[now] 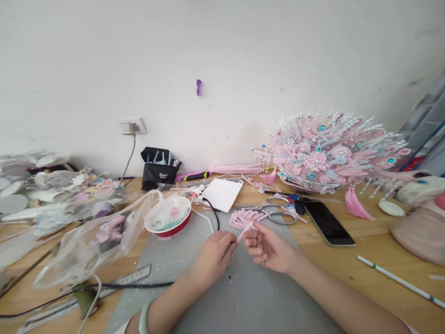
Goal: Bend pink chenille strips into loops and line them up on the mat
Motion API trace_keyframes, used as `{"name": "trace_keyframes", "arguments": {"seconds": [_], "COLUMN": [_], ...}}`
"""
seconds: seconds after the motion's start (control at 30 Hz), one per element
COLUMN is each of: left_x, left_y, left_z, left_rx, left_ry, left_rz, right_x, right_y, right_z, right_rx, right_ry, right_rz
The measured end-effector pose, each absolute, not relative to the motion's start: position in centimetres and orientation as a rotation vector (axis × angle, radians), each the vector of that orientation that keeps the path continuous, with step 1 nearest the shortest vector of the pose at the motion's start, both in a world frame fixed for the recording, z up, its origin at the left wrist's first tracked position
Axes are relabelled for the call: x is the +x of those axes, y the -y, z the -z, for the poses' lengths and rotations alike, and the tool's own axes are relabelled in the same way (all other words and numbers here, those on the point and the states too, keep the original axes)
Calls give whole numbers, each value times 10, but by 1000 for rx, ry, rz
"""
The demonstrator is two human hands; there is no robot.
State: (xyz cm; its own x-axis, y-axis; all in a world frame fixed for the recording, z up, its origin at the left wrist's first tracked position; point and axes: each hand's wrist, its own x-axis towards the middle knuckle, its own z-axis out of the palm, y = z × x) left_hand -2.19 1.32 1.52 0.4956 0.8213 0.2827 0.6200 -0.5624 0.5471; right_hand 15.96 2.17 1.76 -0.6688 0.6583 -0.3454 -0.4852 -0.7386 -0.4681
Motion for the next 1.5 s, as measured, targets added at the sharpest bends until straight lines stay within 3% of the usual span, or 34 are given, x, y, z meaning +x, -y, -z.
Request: {"name": "trace_keyframes", "arguments": {"seconds": [0.23,0.53,0.77,1.0,1.23,1.5], "left_x": [-32,-30,-21,-13,-11,-11], "left_y": [-21,-18,-13,-10,-10,-7], "left_z": [-22,-11,-17,-18,-19,-20], "left_rx": [2894,2255,1873,1364,1173,1226], "left_ry": [-1305,-1216,-1119,-930,-864,-924], "left_rz": [-730,-917,-989,-979,-993,-1043], "right_x": [162,158,149,143,138,134], "right_y": [-21,-17,-12,-12,-10,-6], "right_z": [-18,-20,-17,-15,-9,-10], "right_rx": [-641,-727,-802,-941,-1063,-1001], "right_ry": [432,518,887,1087,1192,1157], "right_rz": [-2449,-2324,-2131,-1759,-1492,-1435]}}
